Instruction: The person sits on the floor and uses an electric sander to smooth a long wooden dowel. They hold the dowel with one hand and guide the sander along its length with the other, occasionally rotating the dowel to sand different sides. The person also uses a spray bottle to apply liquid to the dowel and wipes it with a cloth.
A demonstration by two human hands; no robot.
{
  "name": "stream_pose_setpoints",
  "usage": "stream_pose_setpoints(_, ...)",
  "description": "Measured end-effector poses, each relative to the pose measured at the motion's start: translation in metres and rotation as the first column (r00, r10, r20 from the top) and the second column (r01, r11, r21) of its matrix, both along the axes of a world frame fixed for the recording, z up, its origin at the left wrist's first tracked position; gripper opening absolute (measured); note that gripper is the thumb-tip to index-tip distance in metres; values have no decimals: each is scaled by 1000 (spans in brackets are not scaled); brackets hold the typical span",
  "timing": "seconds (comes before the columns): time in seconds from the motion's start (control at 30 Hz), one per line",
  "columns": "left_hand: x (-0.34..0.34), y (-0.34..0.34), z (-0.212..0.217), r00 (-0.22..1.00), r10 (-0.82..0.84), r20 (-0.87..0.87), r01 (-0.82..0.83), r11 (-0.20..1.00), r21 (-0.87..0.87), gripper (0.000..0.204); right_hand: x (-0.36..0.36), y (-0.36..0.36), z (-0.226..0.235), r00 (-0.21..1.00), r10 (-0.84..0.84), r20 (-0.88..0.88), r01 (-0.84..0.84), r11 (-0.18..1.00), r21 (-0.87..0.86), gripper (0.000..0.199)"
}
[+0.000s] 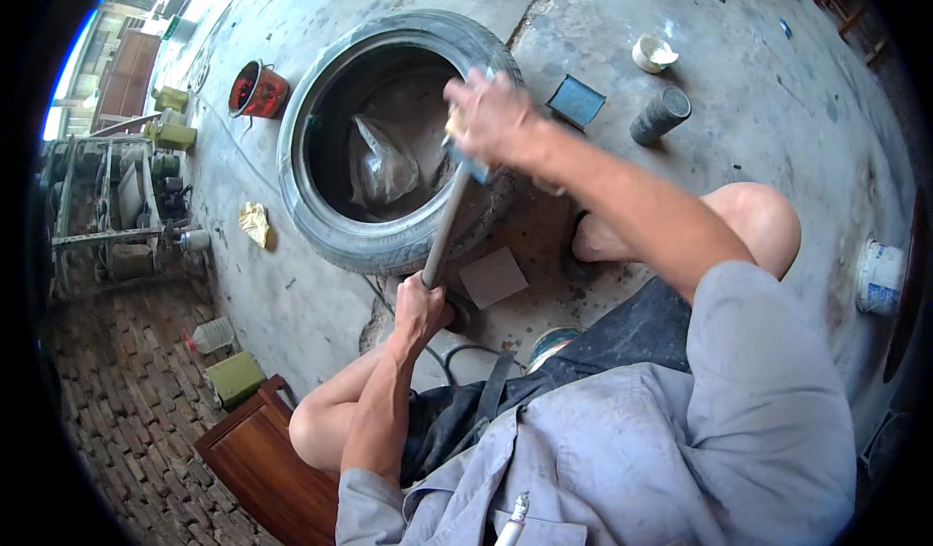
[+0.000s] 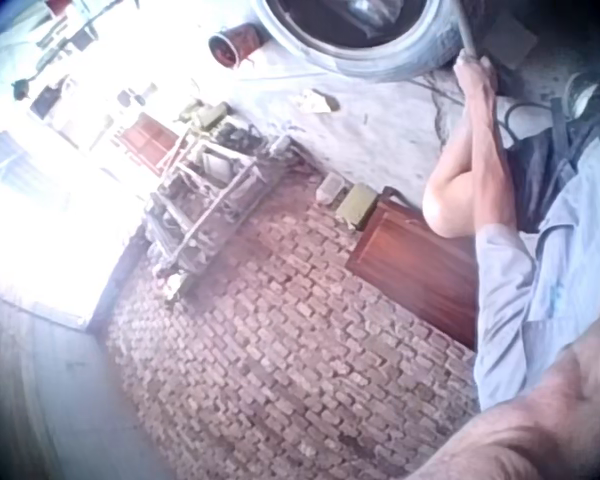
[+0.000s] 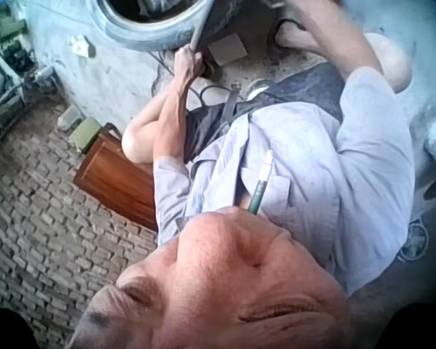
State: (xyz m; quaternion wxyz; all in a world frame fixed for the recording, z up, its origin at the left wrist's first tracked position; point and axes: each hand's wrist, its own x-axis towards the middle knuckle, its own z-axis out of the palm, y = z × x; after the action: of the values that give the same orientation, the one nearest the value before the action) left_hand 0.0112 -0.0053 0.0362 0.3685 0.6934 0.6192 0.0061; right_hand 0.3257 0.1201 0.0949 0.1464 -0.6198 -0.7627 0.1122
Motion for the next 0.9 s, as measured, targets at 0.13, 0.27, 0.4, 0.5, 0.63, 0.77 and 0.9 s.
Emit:
stream_pose_setpoints(0.13,-6,4,-4,1000,2,6,-2,1000,-10,28,1,1,13,995,-82,62,80,997,22,40)
stream_pose_setpoints(0.27,7,7,7,999,33,42,-29,994,-104,29,-62,-66,4,948,164,273,-239,932,272,35)
stream_pose_setpoints(0.4,-8,-7,-17,988,-75,135,70,997,40,24,-121,-126,45,961,125,-247,-101,989,109,37)
stream_pose_setpoints(0.5,-5,-4,-13,994,49,95,-33,987,-160,32,-106,-111,41,966,94,-242,-62,989,136,37)
stream_pose_setpoints(0.63,-1,3,2,995,35,96,-17,983,-181,31,-38,-27,15,986,107,129,-117,990,74,30)
stream_pose_setpoints(0.77,6,9,16,996,-18,88,31,989,-146,30,23,30,-2,983,-184,10,184,983,2,54)
stream_pose_setpoints(0.9,3,-1,0,976,-1,-216,31,991,133,30,15,27,-5,984,-172,53,171,985,26,55)
